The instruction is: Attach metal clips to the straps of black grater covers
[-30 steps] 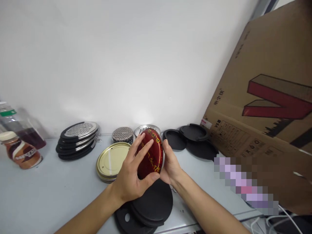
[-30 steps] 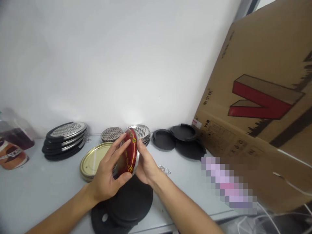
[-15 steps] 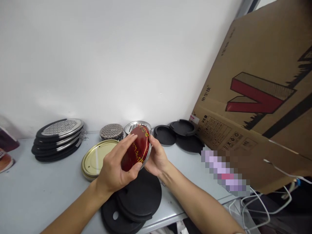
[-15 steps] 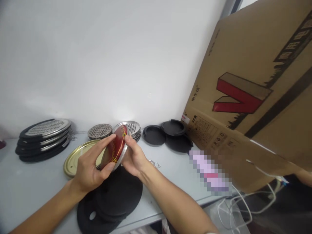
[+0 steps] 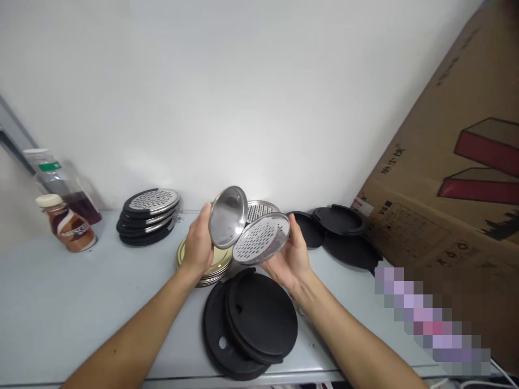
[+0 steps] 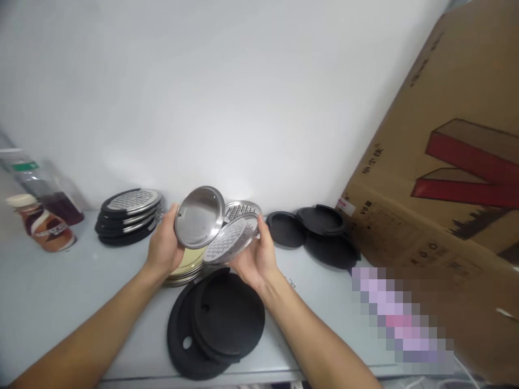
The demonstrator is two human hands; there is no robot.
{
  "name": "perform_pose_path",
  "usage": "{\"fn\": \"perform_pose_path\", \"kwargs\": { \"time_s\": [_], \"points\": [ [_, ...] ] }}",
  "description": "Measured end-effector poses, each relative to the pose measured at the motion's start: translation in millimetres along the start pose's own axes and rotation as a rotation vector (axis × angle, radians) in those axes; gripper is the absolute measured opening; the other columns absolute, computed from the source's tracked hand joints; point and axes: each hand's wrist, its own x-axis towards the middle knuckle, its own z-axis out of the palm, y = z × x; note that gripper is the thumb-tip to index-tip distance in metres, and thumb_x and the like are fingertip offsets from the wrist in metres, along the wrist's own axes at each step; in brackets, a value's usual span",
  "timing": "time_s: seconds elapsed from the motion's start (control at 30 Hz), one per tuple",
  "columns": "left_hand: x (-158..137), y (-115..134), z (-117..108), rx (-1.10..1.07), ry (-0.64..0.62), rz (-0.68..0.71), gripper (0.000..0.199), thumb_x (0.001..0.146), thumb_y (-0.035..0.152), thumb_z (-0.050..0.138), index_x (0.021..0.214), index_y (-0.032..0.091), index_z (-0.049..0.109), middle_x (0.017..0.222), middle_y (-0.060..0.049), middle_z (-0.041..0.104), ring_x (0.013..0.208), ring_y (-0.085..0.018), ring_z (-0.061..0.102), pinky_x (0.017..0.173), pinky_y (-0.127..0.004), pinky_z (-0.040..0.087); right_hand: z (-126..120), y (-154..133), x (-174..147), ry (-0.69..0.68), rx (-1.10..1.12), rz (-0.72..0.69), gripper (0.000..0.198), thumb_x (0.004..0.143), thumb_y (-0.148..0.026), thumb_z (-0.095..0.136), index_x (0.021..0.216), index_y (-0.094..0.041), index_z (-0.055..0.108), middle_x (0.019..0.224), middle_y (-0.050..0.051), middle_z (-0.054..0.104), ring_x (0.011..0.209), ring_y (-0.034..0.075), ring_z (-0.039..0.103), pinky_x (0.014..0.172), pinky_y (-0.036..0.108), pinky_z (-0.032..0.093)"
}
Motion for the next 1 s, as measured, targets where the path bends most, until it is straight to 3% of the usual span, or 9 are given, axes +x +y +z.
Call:
{"fn": "perform_pose_path", "kwargs": {
  "time_s": [0.13, 0.23, 0.3, 0.43, 0.53, 0.63, 0.8, 0.9, 1.0],
  "points": [
    [30.0, -2.2, -17.9, -0.144, 0.037, -0.254, 0.049, 0.093, 0.054, 0.049, 0.115, 0.013, 0.065, 0.105, -0.011, 0.073, 0.094, -0.022, 0.070, 0.078, -0.031, 0.058, -7.6, -6.3, 3.4, 0.076, 0.045, 0.011, 0.060, 0.085, -0.063, 0.053, 0.120, -0.015, 0.060, 0.113, 0.015, 0.070, 0.111, 0.034, 0.061, 0.094, 0.061, 0.046],
    [45.5, 2.0, -36.7, -0.007, 0.117, -0.267, 0.029, 0.092, 0.026, 0.057, 0.116, 0.014, 0.063, 0.094, -0.008, 0.074, 0.077, -0.015, 0.069, 0.066, -0.023, 0.056, -7.6, -11.7, 3.8, 0.176, 0.047, -0.031, 0.059, 0.087, -0.060, 0.051, 0.122, -0.014, 0.060, 0.112, 0.016, 0.070, 0.112, 0.034, 0.061, 0.093, 0.060, 0.047],
    [53.5, 9.7, -52.0, 0.079, 0.174, -0.240, 0.036, 0.085, 0.012, 0.060, 0.120, 0.017, 0.062, 0.090, -0.004, 0.073, 0.068, -0.011, 0.067, 0.058, -0.017, 0.051, -6.0, -16.7, 3.3, 0.251, 0.031, -0.050, 0.055, 0.088, -0.057, 0.051, 0.120, -0.013, 0.061, 0.110, 0.016, 0.071, 0.110, 0.034, 0.062, 0.091, 0.058, 0.050],
    [62.8, 25.0, -80.9, 0.268, 0.065, -0.299, 0.039, 0.073, 0.009, 0.071, 0.111, 0.016, 0.071, 0.079, -0.005, 0.074, 0.060, -0.013, 0.064, 0.052, -0.019, 0.047, -7.0, -30.8, 3.7, 0.359, -0.001, -0.151, 0.040, 0.090, -0.043, 0.051, 0.116, -0.017, 0.063, 0.108, 0.013, 0.073, 0.105, 0.032, 0.065, 0.088, 0.056, 0.053],
    [64.4, 20.3, -90.5, 0.430, -0.077, -0.336, 0.030, 0.071, 0.017, 0.074, 0.100, 0.014, 0.076, 0.078, -0.008, 0.075, 0.068, -0.020, 0.067, 0.061, -0.027, 0.051, -15.1, -41.3, 6.4, 0.398, -0.012, -0.254, 0.033, 0.090, -0.038, 0.050, 0.115, -0.022, 0.065, 0.109, 0.009, 0.073, 0.101, 0.029, 0.068, 0.086, 0.054, 0.055],
    [65.1, 4.9, -92.7, 0.609, -0.157, -0.262, 0.026, 0.071, 0.021, 0.072, 0.096, 0.016, 0.078, 0.087, -0.008, 0.078, 0.086, -0.024, 0.069, 0.075, -0.030, 0.051, -24.9, -47.3, 9.5, 0.431, -0.021, -0.299, 0.031, 0.090, -0.037, 0.050, 0.114, -0.024, 0.065, 0.109, 0.007, 0.074, 0.097, 0.028, 0.069, 0.085, 0.053, 0.057],
    [63.4, -4.1, -95.4, 0.913, -0.253, -0.123, 0.019, 0.068, 0.023, 0.073, 0.085, 0.019, 0.080, 0.086, -0.007, 0.077, 0.091, -0.030, 0.068, 0.090, -0.038, 0.047, -30.7, -47.0, 10.7, 0.407, -0.038, -0.292, 0.030, 0.091, -0.034, 0.049, 0.114, -0.023, 0.065, 0.104, 0.006, 0.075, 0.093, 0.027, 0.071, 0.083, 0.051, 0.058],
    [52.8, -1.4, -84.8, 1.015, -0.256, 0.011, 0.033, 0.075, 0.029, 0.071, 0.107, 0.021, 0.076, 0.110, -0.011, 0.072, 0.116, -0.033, 0.058, 0.106, -0.042, 0.036, -27.8, -44.8, 9.7, 0.386, -0.047, -0.265, 0.029, 0.090, -0.035, 0.050, 0.112, -0.023, 0.066, 0.104, 0.006, 0.075, 0.091, 0.027, 0.071, 0.082, 0.051, 0.058],
    [34.9, -4.7, -63.0, 1.101, -0.431, 0.249, 0.044, 0.085, 0.040, 0.063, 0.127, 0.026, 0.065, 0.138, -0.010, 0.057, 0.135, -0.030, 0.041, 0.115, -0.044, 0.025, -23.8, -43.2, 9.0, 0.388, -0.040, -0.259, 0.028, 0.090, -0.035, 0.050, 0.110, -0.022, 0.067, 0.104, 0.006, 0.076, 0.091, 0.026, 0.071, 0.084, 0.049, 0.058]
  ]
}}
